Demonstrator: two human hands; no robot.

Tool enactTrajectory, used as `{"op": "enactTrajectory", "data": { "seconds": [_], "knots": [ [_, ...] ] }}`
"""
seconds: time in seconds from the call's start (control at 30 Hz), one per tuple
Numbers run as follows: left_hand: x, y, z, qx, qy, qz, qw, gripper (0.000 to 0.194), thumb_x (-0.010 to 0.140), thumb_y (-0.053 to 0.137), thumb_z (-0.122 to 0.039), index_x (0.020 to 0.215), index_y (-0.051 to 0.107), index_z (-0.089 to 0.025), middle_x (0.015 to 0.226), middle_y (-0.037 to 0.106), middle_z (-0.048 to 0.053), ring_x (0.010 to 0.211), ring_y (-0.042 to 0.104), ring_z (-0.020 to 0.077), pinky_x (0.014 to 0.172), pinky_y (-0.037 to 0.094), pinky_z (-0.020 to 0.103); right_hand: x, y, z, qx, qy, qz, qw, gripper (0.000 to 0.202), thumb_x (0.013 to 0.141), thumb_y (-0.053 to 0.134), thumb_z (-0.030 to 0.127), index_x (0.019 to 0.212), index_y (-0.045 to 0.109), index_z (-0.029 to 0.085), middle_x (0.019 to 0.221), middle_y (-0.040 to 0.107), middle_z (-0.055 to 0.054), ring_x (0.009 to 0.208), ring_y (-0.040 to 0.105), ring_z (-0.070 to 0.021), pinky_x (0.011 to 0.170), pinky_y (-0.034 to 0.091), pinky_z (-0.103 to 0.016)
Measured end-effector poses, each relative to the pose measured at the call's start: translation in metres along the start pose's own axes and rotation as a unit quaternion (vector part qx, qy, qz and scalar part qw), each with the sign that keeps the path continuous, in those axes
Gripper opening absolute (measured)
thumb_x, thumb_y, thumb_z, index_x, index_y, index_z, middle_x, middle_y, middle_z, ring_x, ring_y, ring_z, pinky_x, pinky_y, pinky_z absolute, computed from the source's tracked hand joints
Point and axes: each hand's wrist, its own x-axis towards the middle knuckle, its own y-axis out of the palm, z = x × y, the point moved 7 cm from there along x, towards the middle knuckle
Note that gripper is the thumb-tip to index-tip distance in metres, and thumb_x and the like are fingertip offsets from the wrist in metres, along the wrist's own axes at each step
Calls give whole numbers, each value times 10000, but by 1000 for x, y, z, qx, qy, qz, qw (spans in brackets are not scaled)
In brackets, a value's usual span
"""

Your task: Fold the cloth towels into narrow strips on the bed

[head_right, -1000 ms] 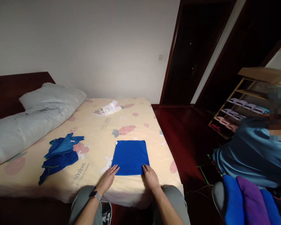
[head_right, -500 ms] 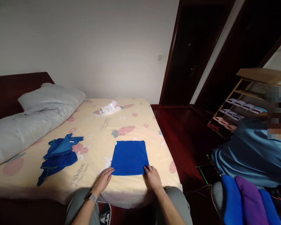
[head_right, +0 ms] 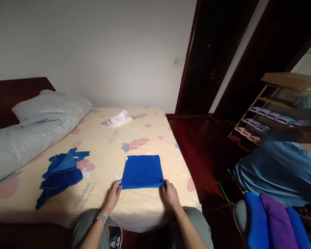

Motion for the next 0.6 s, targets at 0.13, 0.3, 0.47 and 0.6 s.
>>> {"op": "enactTrajectory", "data": {
  "seconds": [0.13,0.3,0.47,0.6],
  "knots": [
    [6,3,2,-7,-13,-18,1000,300,958,424,-303,1201,569,-205,1088,723,115,981,712,224,836,564,355,8,0,-10,-3,58,4,998,391,937,420,329,1260,581,178,1079,709,-106,1028,670,-232,904,483,-316],
    [11,2,-4,-5,-23,-41,999,264,949,443,-317,1149,586,-220,1101,721,106,968,712,217,832,554,339,20,2,-14,-23,67,11,997,384,957,387,340,1195,632,164,1061,725,-130,1004,680,-241,878,480,-309],
    [12,1,-8,-24,-57,-23,998,329,910,514,-425,1160,581,-222,960,730,76,890,713,221,790,561,339,32,10,-17,-33,38,26,998,425,972,326,349,1173,654,169,1086,730,-127,977,688,-235,856,478,-294],
    [14,5,-2,-38,-58,-8,998,374,862,568,-413,1175,567,-208,941,717,70,844,702,218,783,562,353,34,11,-23,-16,40,23,999,463,978,309,385,1232,628,165,1102,730,-122,1010,686,-239,875,484,-299]
  ]
}}
